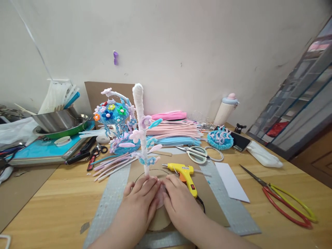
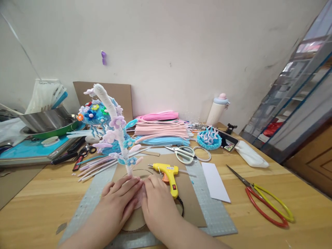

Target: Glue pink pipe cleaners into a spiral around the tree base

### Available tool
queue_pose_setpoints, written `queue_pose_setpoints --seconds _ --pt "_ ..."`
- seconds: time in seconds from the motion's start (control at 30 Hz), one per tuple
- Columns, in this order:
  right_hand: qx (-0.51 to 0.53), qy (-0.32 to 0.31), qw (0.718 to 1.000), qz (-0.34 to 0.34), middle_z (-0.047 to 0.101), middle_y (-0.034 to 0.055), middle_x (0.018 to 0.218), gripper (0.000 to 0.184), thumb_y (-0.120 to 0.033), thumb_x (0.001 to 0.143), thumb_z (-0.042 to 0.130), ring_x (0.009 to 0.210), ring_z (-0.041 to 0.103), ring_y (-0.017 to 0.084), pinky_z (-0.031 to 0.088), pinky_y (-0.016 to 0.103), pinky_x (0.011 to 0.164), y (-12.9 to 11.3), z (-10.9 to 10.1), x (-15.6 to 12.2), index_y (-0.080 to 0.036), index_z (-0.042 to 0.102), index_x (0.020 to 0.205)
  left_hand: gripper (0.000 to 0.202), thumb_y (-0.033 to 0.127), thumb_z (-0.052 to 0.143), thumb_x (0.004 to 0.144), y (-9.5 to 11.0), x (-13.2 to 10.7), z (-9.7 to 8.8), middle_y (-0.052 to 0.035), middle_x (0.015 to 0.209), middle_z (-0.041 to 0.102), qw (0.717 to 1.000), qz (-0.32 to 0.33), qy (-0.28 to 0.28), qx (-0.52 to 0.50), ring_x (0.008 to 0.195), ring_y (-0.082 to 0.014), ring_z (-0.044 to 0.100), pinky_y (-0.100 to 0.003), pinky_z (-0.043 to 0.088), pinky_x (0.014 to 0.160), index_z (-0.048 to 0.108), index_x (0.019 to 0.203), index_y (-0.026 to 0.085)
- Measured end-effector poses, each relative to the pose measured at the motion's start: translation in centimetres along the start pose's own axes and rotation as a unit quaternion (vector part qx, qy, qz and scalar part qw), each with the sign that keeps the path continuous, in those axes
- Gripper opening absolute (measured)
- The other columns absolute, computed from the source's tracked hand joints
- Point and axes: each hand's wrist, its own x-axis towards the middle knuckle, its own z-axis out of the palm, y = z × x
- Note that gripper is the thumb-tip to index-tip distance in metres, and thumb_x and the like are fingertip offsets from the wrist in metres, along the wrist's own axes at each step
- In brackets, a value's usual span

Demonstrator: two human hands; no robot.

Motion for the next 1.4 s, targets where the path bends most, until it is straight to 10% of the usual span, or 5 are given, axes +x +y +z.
queue_pose_setpoints --seconds 1.4 --pt "-0.188 -0.014 0.978 -0.09 0.059 0.0108 0.109 0.038 -0.014 0.088 0.042 0.093 0.05 0.027 0.045 0.045 0.082 0.5 1.4 -0.7 -0.013 0.054 0.125 0.039 0.022 0.042 0.092 0.4 -0.4 1.3 0.0007 0.131 0.06 0.994 0.02 0.024 0.106 0.123 -0.0192 0.05 -0.035 0.031 0.096 0.056 0.128 0.026"
